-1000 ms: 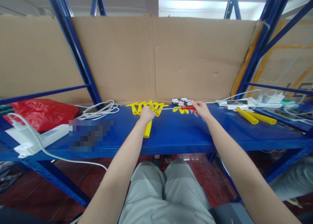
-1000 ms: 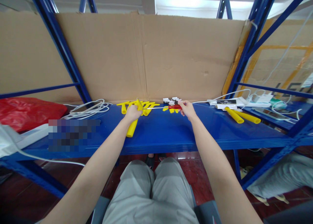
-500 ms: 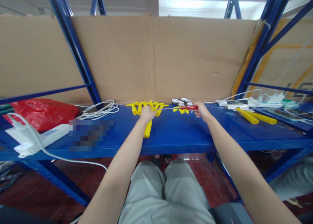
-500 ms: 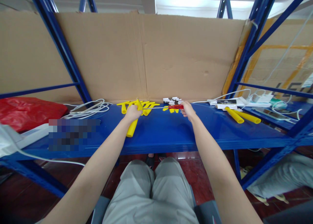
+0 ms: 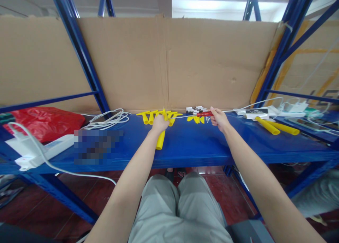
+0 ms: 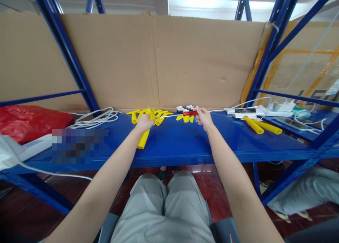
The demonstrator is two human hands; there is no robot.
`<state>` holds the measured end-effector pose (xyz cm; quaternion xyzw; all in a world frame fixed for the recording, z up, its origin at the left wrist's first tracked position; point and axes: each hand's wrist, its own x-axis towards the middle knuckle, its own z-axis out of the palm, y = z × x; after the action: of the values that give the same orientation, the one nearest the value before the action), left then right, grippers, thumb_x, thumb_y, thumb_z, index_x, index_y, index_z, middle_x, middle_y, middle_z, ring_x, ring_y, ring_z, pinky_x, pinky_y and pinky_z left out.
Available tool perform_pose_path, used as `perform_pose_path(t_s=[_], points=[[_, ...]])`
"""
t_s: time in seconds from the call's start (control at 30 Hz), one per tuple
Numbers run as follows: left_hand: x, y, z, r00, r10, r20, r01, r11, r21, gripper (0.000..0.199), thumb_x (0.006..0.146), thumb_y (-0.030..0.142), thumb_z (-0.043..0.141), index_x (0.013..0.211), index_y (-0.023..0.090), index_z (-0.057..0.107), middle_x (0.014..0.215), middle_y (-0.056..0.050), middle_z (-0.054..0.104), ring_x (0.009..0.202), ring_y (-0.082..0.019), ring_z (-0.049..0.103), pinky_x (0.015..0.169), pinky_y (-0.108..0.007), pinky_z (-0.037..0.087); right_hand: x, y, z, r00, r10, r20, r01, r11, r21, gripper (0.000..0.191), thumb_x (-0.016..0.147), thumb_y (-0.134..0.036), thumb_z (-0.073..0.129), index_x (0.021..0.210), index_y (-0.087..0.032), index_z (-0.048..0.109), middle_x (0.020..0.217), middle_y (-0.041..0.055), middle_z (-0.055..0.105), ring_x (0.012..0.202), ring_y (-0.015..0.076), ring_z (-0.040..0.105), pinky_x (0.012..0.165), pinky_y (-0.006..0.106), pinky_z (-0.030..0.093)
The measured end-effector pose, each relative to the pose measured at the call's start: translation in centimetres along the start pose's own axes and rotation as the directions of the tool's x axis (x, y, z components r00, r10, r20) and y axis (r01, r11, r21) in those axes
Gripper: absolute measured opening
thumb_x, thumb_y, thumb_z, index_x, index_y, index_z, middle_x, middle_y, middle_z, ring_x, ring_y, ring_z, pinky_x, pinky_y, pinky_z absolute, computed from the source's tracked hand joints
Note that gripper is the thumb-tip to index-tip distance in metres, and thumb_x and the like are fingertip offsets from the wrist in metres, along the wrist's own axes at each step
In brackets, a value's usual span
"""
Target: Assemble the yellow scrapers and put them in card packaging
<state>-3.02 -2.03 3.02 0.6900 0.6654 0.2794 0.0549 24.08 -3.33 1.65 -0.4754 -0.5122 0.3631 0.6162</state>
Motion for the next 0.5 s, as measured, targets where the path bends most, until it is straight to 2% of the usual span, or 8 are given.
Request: perform_pose_path(t_s=[0.2, 0.37, 0.5], points=[[0.05, 0.01, 0.21, 0.999, 0.023, 0.023, -0.023, 0.999, 0.028, 0.03, 0.08, 0.018, 0.059, 0.106, 0.009, 0.072, 0.108, -0.015, 0.073, 0.103, -0.025, 0.068, 0.08, -0.024, 0.053, -0.27, -0.23, 0.11, 0.994, -0.006, -0.113, -0.001, 0.999, -0.053, 0.045, 0.08, -0.064, 0.061, 0.08, -0.019, 0.056, 0.034, -0.0098, 0.034, 0.028, 0.005, 0.025, 0.03, 0.017, 0.018], [0.25, -0.13, 0.35, 1.0, 0.024, 0.018, -0.025, 0.998, 0.06, 0.031, 0.081, 0.02, 0.059, 0.106, 0.009, 0.071, 0.109, -0.015, 0.073, 0.106, -0.024, 0.067, 0.08, -0.023, 0.052, -0.18, -0.07, 0.09, 0.991, 0.031, -0.133, -0.044, 0.995, -0.094, 0.047, 0.08, -0.066, 0.059, 0.073, -0.02, 0.051, 0.034, -0.0055, 0.042, 0.027, 0.0063, 0.03, 0.029, 0.018, 0.019], [0.26, -0.18, 0.31, 1.0, 0.021, 0.021, -0.022, 0.998, 0.059, 0.033, 0.081, 0.021, 0.06, 0.11, 0.008, 0.07, 0.111, -0.015, 0.072, 0.108, -0.024, 0.067, 0.081, -0.023, 0.052, -0.14, -0.35, 0.14, 0.989, 0.116, -0.089, -0.122, 0.991, -0.056, 0.033, 0.088, -0.049, 0.054, 0.072, -0.02, 0.048, 0.036, -0.0033, 0.045, 0.027, 0.008, 0.033, 0.03, 0.019, 0.021]])
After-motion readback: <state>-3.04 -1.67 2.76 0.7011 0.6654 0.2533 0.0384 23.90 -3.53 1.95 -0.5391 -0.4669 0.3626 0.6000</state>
